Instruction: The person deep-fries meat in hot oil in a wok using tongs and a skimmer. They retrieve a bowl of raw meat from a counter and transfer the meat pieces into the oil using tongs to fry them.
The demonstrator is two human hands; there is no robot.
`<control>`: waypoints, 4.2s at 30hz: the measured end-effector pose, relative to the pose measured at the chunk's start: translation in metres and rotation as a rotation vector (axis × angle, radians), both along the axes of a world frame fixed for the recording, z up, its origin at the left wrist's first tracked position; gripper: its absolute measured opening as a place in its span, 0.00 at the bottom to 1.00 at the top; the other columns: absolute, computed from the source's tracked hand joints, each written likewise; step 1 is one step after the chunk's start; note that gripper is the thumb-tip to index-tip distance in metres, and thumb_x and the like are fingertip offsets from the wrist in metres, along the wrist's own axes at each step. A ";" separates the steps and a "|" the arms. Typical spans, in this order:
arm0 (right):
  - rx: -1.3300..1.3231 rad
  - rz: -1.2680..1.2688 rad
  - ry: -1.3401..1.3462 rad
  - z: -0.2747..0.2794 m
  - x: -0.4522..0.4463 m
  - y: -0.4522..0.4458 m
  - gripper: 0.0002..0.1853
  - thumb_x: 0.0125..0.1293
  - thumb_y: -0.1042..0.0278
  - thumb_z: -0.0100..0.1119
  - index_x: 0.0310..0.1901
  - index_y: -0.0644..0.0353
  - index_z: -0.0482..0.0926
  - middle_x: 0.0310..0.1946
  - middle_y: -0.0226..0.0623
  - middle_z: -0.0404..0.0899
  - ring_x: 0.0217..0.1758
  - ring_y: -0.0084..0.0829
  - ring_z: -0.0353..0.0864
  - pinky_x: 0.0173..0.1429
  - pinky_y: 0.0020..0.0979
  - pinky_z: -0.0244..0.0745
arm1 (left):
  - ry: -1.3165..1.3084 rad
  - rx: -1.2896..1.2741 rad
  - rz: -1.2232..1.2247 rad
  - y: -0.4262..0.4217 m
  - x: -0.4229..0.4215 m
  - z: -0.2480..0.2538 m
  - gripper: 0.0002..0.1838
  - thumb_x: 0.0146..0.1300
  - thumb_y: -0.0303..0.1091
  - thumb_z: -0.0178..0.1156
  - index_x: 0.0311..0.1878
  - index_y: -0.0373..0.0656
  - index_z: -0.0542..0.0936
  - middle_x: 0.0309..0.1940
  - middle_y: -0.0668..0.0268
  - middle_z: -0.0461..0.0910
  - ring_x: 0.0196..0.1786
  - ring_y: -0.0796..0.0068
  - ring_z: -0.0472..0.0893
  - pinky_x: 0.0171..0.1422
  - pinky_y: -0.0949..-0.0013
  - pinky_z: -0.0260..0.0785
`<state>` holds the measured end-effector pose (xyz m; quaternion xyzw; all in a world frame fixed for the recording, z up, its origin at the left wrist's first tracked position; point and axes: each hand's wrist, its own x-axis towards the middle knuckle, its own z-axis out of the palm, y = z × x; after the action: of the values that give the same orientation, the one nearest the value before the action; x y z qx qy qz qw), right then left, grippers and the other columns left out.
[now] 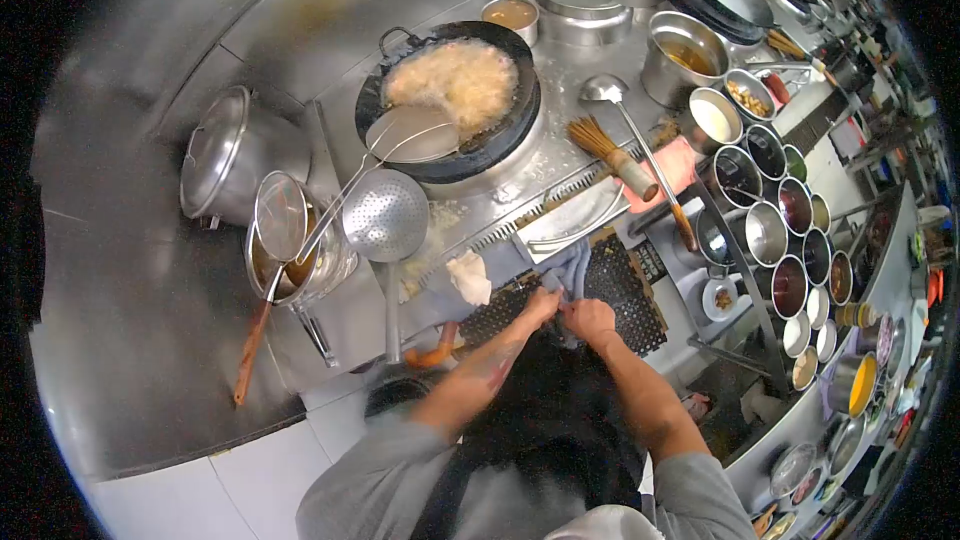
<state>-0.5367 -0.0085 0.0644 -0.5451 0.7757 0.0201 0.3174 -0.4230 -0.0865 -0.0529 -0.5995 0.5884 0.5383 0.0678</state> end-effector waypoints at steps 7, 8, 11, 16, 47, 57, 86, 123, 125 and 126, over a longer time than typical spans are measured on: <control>-0.029 -0.303 -0.187 -0.097 -0.106 -0.079 0.29 0.58 0.42 0.59 0.48 0.63 0.81 0.46 0.56 0.81 0.52 0.49 0.81 0.55 0.42 0.74 | 0.295 0.392 0.095 0.024 0.103 0.092 0.25 0.68 0.56 0.54 0.42 0.38 0.76 0.28 0.61 0.82 0.21 0.75 0.79 0.21 0.74 0.68; -0.111 -0.461 -0.195 -0.109 -0.121 -0.091 0.30 0.59 0.42 0.58 0.48 0.63 0.81 0.45 0.55 0.82 0.50 0.47 0.82 0.52 0.41 0.75 | 0.281 0.374 0.136 0.034 0.123 0.094 0.25 0.68 0.56 0.55 0.41 0.38 0.76 0.28 0.61 0.82 0.21 0.76 0.78 0.21 0.74 0.67; -0.066 -0.709 -0.456 -0.202 -0.165 -0.121 0.29 0.64 0.45 0.52 0.42 0.71 0.80 0.37 0.58 0.82 0.45 0.49 0.84 0.44 0.46 0.76 | 0.227 0.233 0.344 0.063 0.175 0.112 0.20 0.68 0.52 0.56 0.39 0.41 0.77 0.29 0.63 0.82 0.23 0.78 0.78 0.26 0.75 0.68; -0.168 -1.436 -1.198 -0.198 -0.175 -0.138 0.18 0.69 0.51 0.50 0.43 0.60 0.75 0.29 0.34 0.74 0.23 0.30 0.71 0.27 0.39 0.67 | 0.120 0.143 0.780 0.091 0.192 0.162 0.16 0.69 0.47 0.57 0.40 0.42 0.79 0.29 0.65 0.83 0.24 0.80 0.77 0.29 0.77 0.68; -0.334 -0.437 0.166 0.016 -0.217 -0.050 0.21 0.61 0.63 0.54 0.53 0.67 0.72 0.46 0.59 0.79 0.52 0.56 0.78 0.54 0.49 0.71 | -0.666 -1.224 -0.637 -0.247 0.257 0.403 0.17 0.66 0.36 0.53 0.57 0.49 0.79 0.37 0.53 0.82 0.40 0.51 0.83 0.44 0.52 0.77; -0.573 -0.533 -0.451 0.090 -0.127 -0.034 0.10 0.65 0.64 0.57 0.38 0.63 0.77 0.18 0.26 0.72 0.16 0.21 0.67 0.21 0.28 0.61 | -0.530 -1.100 -0.653 -0.302 0.238 0.436 0.11 0.64 0.38 0.57 0.44 0.48 0.85 0.41 0.52 0.84 0.46 0.51 0.83 0.53 0.54 0.75; -0.771 0.202 -0.032 0.199 -0.060 -0.225 0.12 0.62 0.69 0.50 0.38 0.70 0.77 0.31 0.62 0.81 0.36 0.58 0.83 0.40 0.52 0.77 | -0.484 -1.250 -0.402 -0.173 0.238 0.332 0.17 0.71 0.41 0.48 0.43 0.42 0.84 0.29 0.49 0.82 0.31 0.47 0.83 0.37 0.50 0.76; -0.644 0.331 0.278 0.234 0.027 -0.240 0.11 0.61 0.70 0.49 0.36 0.68 0.79 0.35 0.60 0.82 0.40 0.55 0.84 0.46 0.49 0.80 | -0.285 -1.095 -0.097 -0.139 0.273 0.280 0.24 0.58 0.35 0.63 0.60 0.49 0.77 0.34 0.49 0.83 0.38 0.50 0.83 0.45 0.51 0.76; -0.570 0.374 0.352 0.260 0.023 -0.239 0.12 0.62 0.69 0.49 0.35 0.69 0.80 0.35 0.60 0.82 0.41 0.54 0.84 0.47 0.49 0.80 | -0.262 -1.109 -0.073 -0.139 0.281 0.271 0.26 0.58 0.34 0.63 0.62 0.50 0.76 0.35 0.48 0.83 0.39 0.49 0.83 0.46 0.51 0.76; -0.568 0.371 0.352 0.260 0.021 -0.242 0.12 0.62 0.69 0.49 0.35 0.69 0.80 0.35 0.60 0.82 0.41 0.54 0.84 0.47 0.49 0.80 | -0.237 -1.117 -0.041 -0.136 0.282 0.271 0.27 0.57 0.34 0.63 0.63 0.50 0.75 0.37 0.48 0.83 0.41 0.49 0.83 0.48 0.51 0.76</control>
<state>-0.5161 -0.2506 0.3241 -0.7309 0.6810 -0.0453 0.0065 -0.1406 -0.2222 0.2181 -0.5892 0.7836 0.0732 -0.1832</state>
